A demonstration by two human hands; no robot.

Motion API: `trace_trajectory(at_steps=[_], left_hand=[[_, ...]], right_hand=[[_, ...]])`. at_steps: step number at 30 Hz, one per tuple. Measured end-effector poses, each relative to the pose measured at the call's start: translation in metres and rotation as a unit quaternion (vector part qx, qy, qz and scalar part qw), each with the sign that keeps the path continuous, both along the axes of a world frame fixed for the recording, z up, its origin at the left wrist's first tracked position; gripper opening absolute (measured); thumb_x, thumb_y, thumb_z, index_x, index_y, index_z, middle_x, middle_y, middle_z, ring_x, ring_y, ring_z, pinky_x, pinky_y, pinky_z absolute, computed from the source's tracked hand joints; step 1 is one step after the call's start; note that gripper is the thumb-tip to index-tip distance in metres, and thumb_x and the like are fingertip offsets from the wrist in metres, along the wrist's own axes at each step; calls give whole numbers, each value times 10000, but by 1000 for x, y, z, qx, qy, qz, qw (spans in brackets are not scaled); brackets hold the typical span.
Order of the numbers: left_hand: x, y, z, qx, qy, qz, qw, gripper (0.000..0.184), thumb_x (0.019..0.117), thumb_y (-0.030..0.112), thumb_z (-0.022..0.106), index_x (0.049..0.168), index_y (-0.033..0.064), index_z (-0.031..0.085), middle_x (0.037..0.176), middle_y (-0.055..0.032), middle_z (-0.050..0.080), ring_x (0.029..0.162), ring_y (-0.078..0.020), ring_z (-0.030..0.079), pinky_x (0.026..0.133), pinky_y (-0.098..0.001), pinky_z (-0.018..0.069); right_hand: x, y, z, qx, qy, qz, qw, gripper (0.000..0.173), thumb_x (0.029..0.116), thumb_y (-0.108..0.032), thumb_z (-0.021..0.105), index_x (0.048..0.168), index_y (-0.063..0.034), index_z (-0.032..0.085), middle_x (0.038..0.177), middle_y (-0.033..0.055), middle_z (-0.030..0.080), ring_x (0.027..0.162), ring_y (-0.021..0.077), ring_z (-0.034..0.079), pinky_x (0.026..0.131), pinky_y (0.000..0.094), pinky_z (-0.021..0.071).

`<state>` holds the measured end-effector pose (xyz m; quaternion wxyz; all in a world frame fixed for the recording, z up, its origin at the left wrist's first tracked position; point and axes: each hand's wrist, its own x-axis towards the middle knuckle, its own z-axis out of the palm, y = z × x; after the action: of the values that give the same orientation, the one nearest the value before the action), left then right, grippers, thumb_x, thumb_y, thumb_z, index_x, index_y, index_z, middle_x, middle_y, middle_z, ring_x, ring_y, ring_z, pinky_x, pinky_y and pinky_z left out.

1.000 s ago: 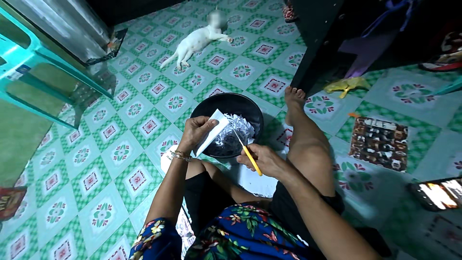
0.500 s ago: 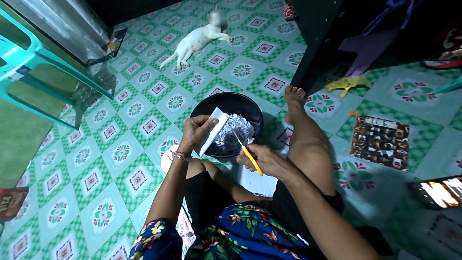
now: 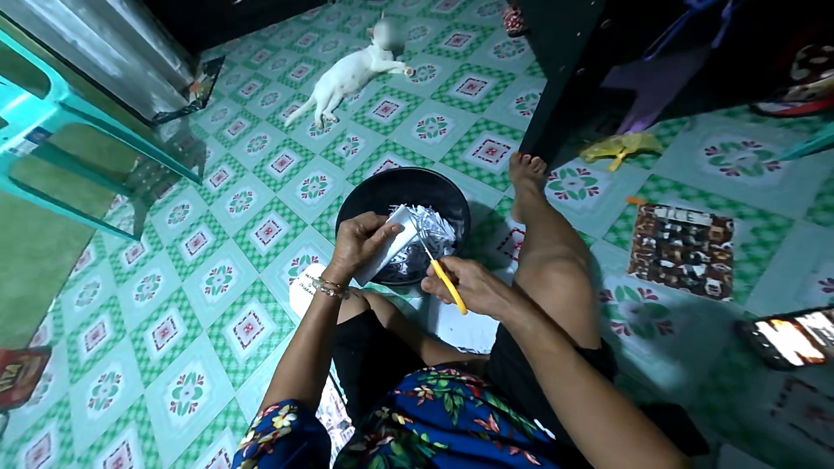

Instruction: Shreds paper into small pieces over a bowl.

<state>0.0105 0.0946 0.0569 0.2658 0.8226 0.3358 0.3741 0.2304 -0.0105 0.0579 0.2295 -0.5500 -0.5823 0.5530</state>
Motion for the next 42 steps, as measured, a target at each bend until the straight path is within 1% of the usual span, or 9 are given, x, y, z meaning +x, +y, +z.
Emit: trace_trajectory(at_steps=[3, 7, 11, 15, 20, 29, 32, 38, 42], left_hand=[[0, 1, 1, -3, 7, -18, 1000, 209, 951, 110, 673, 878, -77, 732, 795, -79, 678, 748, -18, 607, 743, -168, 495], [-1, 1, 4, -47, -3, -17, 999, 186, 957, 101, 668, 882, -60, 725, 815, -37, 674, 750, 38, 598, 737, -129, 495], [0, 1, 5, -98, -14, -19, 995, 148, 955, 86, 674, 870, -27, 719, 798, 23, 680, 713, 77, 595, 698, -112, 503], [1, 2, 5, -126, -24, -22, 992, 129, 955, 73, 675, 877, -20, 717, 794, 36, 692, 695, 77, 603, 684, -118, 515], [1, 1, 6, -129, -15, -15, 991, 128, 956, 75, 673, 875, -14, 716, 769, 48, 682, 675, 85, 591, 667, -112, 504], [1, 3, 7, -214, -35, -10, 976, 156, 958, 46, 658, 810, 50, 710, 680, 106, 649, 585, 84, 552, 578, -118, 472], [0, 2, 9, -255, -53, -9, 966, 183, 957, 36, 655, 789, 82, 710, 652, 119, 641, 544, 81, 533, 538, -119, 458], [0, 2, 5, -285, -59, -36, 956, 244, 950, 25, 646, 725, 106, 694, 608, 117, 619, 505, 65, 510, 499, -129, 436], [0, 4, 1, -292, -66, -40, 953, 249, 952, 40, 644, 717, 111, 688, 613, 113, 623, 522, 60, 525, 516, -135, 446]], right_hand=[[0, 0, -2, 6, 6, -15, 1000, 414, 991, -335, 682, 1173, 30, 610, 885, 81, 630, 746, 111, 595, 742, 295, 512], [-2, -2, -5, 13, 18, -36, 999, 363, 982, -294, 699, 1129, 28, 618, 848, 57, 628, 713, 81, 588, 710, 262, 510], [-3, -3, -11, 31, 6, -42, 999, 386, 982, -316, 697, 1124, 36, 627, 847, 79, 643, 718, 115, 607, 718, 305, 526], [-3, -3, -11, 36, 1, -34, 999, 406, 991, -339, 680, 1143, 33, 624, 870, 100, 648, 744, 151, 609, 742, 350, 520], [-5, -4, -12, 36, 5, -44, 998, 365, 997, -306, 676, 1123, 33, 626, 847, 90, 646, 716, 130, 612, 717, 319, 528], [-11, -10, -13, 67, -21, -68, 995, 365, 980, -292, 703, 1091, 49, 640, 798, 91, 636, 666, 126, 592, 673, 306, 520], [-12, -10, -12, 68, -18, -72, 995, 352, 974, -272, 712, 1084, 55, 644, 788, 83, 628, 652, 104, 579, 656, 278, 511], [-12, -4, -10, 36, -32, -51, 998, 376, 988, -307, 692, 1119, 40, 631, 853, 107, 649, 714, 145, 614, 715, 327, 530], [-11, -4, -11, 42, -31, -58, 997, 361, 980, -286, 704, 1108, 43, 633, 820, 96, 634, 679, 127, 592, 687, 305, 519]])
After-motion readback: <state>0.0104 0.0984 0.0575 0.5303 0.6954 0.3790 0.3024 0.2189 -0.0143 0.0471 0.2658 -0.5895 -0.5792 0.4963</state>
